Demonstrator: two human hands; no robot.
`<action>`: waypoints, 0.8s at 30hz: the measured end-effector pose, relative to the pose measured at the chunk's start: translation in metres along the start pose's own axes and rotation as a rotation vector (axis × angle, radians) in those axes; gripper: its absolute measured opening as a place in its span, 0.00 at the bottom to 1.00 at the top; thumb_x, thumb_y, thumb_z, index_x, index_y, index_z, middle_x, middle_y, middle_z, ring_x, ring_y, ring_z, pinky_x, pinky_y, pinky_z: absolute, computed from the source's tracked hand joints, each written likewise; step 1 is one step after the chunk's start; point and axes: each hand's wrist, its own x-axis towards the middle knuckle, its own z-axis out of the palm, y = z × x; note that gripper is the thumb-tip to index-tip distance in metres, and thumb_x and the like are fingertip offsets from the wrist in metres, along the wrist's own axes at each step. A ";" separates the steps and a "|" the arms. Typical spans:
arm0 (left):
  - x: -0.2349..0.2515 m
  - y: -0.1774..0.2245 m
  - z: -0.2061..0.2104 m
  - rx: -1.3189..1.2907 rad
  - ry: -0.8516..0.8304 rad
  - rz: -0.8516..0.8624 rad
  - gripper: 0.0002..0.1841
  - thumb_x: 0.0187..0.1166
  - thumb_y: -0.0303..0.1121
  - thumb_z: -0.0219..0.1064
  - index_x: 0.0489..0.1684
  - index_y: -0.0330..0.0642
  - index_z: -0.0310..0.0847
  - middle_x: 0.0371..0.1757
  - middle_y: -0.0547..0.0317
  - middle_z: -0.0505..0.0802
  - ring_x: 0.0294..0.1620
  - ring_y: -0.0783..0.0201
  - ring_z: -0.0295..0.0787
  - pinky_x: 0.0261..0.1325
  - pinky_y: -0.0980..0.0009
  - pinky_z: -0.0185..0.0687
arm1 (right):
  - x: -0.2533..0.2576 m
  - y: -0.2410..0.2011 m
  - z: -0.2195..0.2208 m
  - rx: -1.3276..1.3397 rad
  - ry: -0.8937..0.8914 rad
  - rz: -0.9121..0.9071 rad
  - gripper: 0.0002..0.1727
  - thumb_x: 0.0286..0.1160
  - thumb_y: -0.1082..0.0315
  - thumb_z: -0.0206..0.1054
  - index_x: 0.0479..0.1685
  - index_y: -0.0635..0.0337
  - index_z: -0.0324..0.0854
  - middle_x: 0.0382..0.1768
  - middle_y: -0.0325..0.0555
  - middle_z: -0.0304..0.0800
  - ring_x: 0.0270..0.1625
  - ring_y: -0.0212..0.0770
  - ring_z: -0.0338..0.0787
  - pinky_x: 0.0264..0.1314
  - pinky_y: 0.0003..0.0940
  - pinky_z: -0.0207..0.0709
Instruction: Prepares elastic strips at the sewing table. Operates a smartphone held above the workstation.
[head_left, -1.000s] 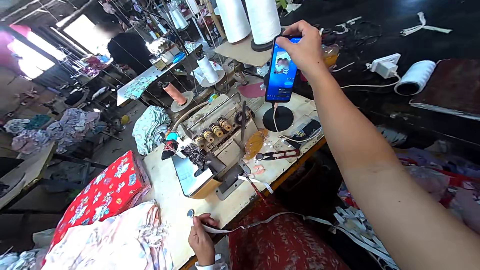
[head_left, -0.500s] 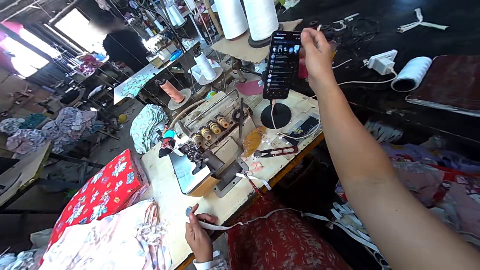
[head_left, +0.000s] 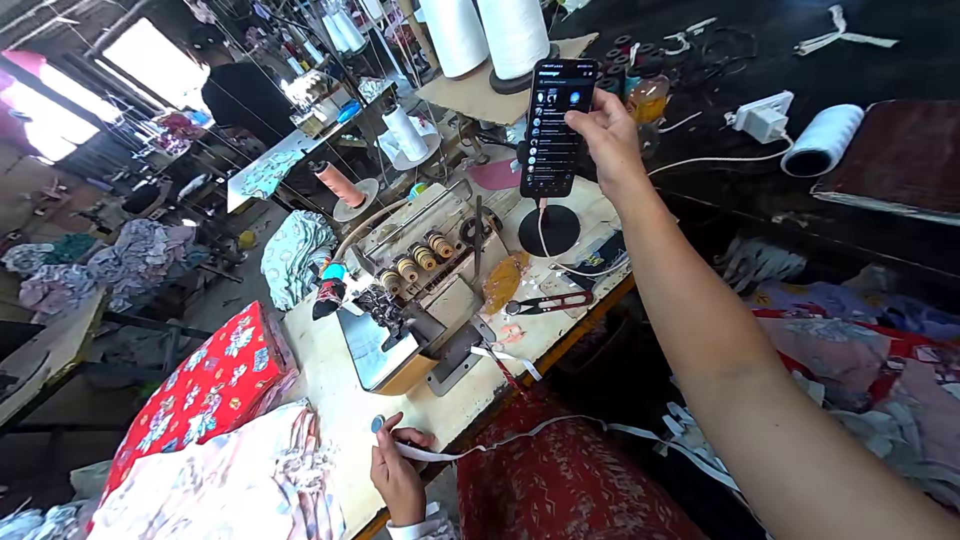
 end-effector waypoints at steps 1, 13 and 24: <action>0.000 0.000 0.000 0.003 -0.003 0.002 0.26 0.95 0.37 0.29 0.58 0.32 0.75 0.20 0.73 0.92 0.18 0.75 0.90 0.25 0.77 0.90 | 0.000 0.001 0.001 0.004 0.004 -0.011 0.29 0.81 0.66 0.69 0.79 0.64 0.67 0.46 0.45 0.86 0.45 0.31 0.89 0.55 0.29 0.83; -0.001 -0.003 -0.001 0.015 0.003 0.006 0.25 0.95 0.36 0.31 0.56 0.32 0.76 0.20 0.74 0.91 0.18 0.77 0.89 0.26 0.78 0.90 | -0.010 -0.004 0.001 -0.020 0.114 -0.012 0.31 0.91 0.53 0.55 0.86 0.63 0.63 0.73 0.56 0.80 0.72 0.42 0.81 0.73 0.40 0.74; -0.060 0.022 0.026 -0.070 -0.267 -0.058 0.37 0.90 0.60 0.43 0.72 0.32 0.75 0.68 0.65 0.90 0.70 0.74 0.83 0.75 0.69 0.75 | -0.316 -0.009 0.036 -0.084 -1.013 0.484 0.24 0.93 0.59 0.53 0.72 0.70 0.79 0.68 0.63 0.85 0.71 0.52 0.85 0.78 0.48 0.73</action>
